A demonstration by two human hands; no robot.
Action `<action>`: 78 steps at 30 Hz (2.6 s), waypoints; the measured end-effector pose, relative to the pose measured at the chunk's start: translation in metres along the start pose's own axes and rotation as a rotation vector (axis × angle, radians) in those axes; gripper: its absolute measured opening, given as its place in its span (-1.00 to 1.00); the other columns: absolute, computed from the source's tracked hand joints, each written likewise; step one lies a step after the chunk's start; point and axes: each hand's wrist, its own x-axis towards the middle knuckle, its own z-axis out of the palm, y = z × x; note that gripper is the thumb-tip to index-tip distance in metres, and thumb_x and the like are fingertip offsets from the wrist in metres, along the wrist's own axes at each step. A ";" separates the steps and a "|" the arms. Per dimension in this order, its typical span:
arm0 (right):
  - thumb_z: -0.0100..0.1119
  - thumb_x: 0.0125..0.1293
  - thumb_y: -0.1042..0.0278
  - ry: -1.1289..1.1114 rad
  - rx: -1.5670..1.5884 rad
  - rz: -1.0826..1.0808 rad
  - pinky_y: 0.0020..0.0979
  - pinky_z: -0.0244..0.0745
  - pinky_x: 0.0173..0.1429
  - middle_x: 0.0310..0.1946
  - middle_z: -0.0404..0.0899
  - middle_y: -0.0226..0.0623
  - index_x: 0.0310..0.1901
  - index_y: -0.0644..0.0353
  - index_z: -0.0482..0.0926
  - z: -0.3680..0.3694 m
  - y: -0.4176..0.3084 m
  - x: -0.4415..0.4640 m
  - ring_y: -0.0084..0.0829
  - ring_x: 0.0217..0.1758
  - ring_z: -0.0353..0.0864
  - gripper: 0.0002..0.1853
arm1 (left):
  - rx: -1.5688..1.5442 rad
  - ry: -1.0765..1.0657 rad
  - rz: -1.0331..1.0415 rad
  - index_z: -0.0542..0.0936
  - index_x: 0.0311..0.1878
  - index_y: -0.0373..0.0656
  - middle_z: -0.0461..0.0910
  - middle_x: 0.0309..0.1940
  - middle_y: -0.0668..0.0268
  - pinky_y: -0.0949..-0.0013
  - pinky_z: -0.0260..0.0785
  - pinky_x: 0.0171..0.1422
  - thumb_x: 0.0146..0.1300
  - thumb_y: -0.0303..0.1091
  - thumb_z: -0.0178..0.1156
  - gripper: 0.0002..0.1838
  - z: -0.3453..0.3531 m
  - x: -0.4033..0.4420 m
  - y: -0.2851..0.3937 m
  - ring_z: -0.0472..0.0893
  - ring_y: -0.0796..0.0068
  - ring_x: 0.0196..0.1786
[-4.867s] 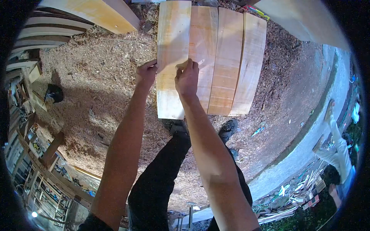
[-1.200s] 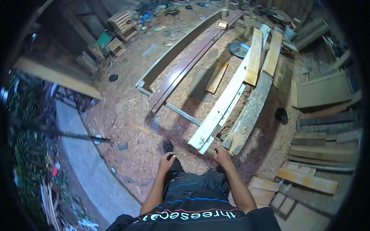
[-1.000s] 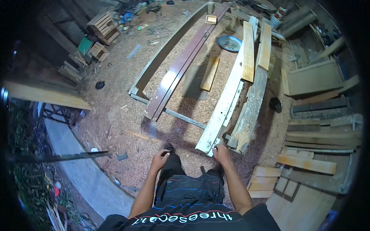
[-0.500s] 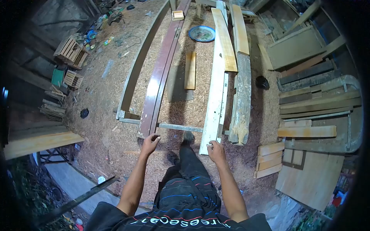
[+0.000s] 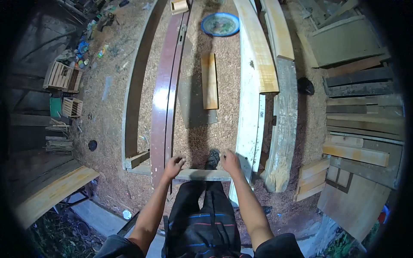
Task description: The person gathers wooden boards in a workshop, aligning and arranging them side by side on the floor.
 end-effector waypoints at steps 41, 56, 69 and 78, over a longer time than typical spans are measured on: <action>0.17 0.31 0.15 0.089 -0.404 0.645 0.09 0.16 0.43 0.33 0.11 0.19 0.45 0.44 -0.18 0.239 0.156 0.381 0.11 0.40 0.17 -0.08 | 0.367 -0.089 0.479 0.39 0.23 -0.16 0.46 0.12 0.03 0.02 0.32 0.35 0.04 -0.41 0.31 -0.38 0.128 0.580 -0.096 0.44 -0.03 0.26; 0.68 -0.42 0.02 0.086 -0.026 0.571 0.13 0.28 0.33 0.25 0.20 0.05 0.37 0.28 0.00 0.183 0.068 0.172 0.08 0.30 0.31 0.32 | 2.035 -0.874 1.003 -0.32 0.57 0.37 -0.32 0.62 0.34 -0.22 -0.50 0.61 0.38 -0.03 0.04 -0.11 0.117 0.423 0.051 -0.24 0.30 0.63; 0.65 -0.34 -0.07 0.203 -0.135 0.360 0.02 0.19 0.38 0.19 0.22 0.13 0.41 0.44 -0.03 0.085 -0.054 0.045 0.11 0.29 0.26 0.36 | 1.961 -1.003 1.206 0.05 0.53 -0.10 0.16 0.48 0.16 -0.33 -0.41 0.59 -0.05 0.04 0.31 0.08 0.048 0.250 0.243 0.10 0.17 0.55; 0.64 -0.36 -0.18 0.319 -0.058 0.394 0.05 0.17 0.40 0.27 0.16 0.23 0.42 0.41 -0.09 -0.008 -0.155 -0.056 0.18 0.38 0.16 0.42 | 1.845 -0.895 1.540 0.10 0.52 -0.14 0.24 0.41 0.13 -0.30 -0.43 0.61 -0.07 0.04 0.26 0.06 0.014 0.111 0.354 0.13 0.13 0.53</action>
